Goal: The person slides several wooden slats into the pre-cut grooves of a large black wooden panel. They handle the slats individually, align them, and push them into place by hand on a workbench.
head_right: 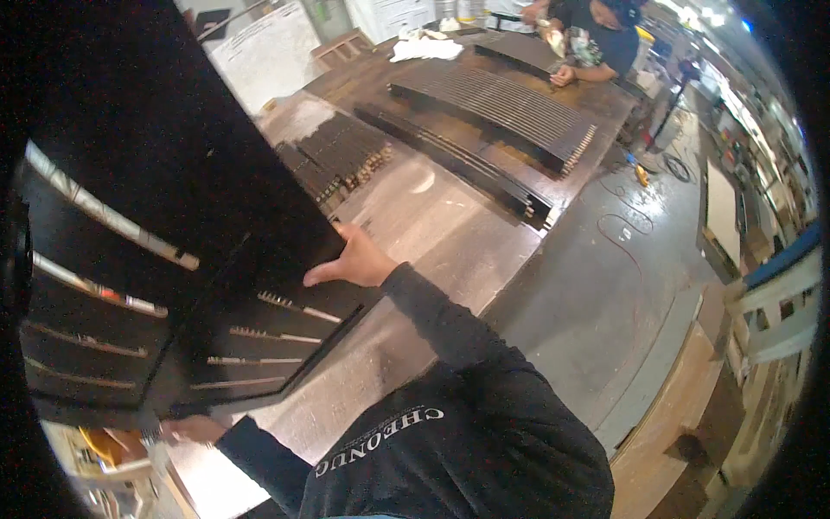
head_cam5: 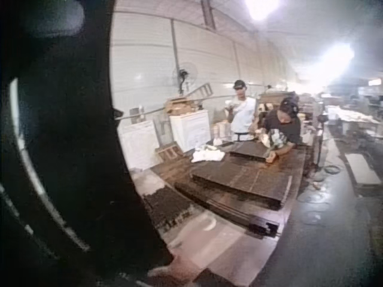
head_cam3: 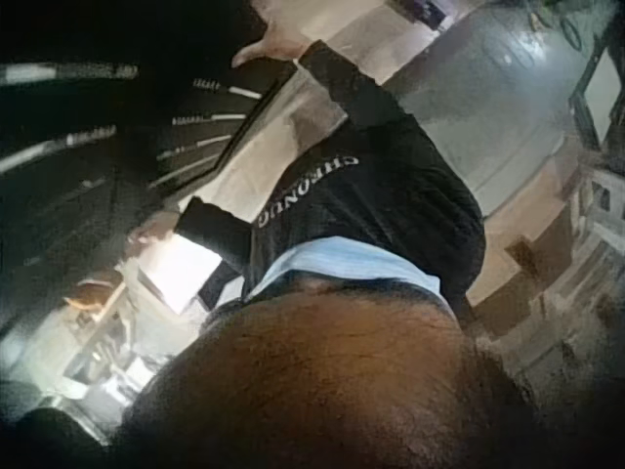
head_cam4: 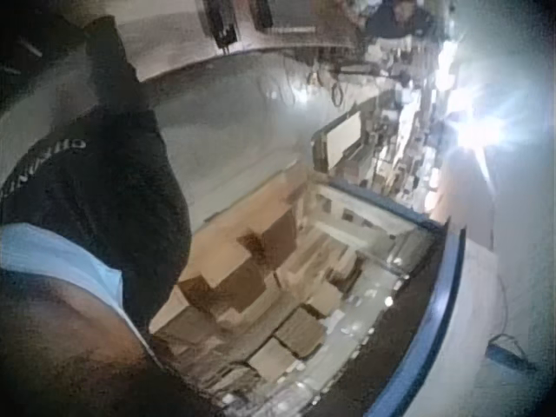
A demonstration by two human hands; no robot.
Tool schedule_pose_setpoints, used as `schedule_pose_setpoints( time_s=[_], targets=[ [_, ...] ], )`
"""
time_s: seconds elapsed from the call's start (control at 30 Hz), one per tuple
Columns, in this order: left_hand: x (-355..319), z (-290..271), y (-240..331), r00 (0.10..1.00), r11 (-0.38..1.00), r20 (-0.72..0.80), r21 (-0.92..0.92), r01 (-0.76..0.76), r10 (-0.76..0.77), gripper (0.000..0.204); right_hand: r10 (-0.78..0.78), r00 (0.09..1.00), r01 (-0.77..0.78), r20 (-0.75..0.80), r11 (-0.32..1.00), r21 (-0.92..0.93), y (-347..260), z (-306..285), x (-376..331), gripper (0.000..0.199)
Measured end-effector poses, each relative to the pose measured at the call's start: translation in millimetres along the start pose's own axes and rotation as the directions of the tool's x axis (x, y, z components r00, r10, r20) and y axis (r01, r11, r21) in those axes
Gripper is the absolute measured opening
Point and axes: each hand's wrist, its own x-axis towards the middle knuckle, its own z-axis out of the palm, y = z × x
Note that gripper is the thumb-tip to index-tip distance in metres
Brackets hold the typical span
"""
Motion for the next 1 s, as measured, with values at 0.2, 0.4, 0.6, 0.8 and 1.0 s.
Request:
schedule_pose_setpoints(
  time_s=[0.2, 0.4, 0.6, 0.8, 1.0],
  targets=[
    [16, -10, 25, 0.993, 0.91, 0.104, -0.415, -0.012, 0.06, 0.084, -0.252, 0.954, 0.274, -0.163, 0.954, 0.124, -19, 5, 7, 0.048],
    [66, -36, 105, 0.991, 0.926, -0.105, -0.361, -0.113, 0.08, 0.072, -0.288, 0.957, 0.291, 0.039, 0.946, -0.143, -118, -12, 21, 0.045],
    [-13, 13, -1, 0.977, 0.977, -0.193, -0.171, -0.126, 0.092, 0.084, -0.366, 0.906, 0.366, -0.211, 0.93, -0.04, 24, -6, 4, 0.058],
    [-22, 4, -9, 0.998, 0.939, -0.008, -0.338, 0.063, -0.069, 0.077, 0.188, 0.98, -0.186, -0.059, 0.982, 0.044, 14, -17, -7, 0.053],
    [1, 2, 26, 0.997, 0.832, 0.013, -0.551, -0.058, 0.079, 0.075, -0.247, 0.961, 0.239, -0.125, 0.968, -0.077, -7, -15, 12, 0.057]
  ],
)
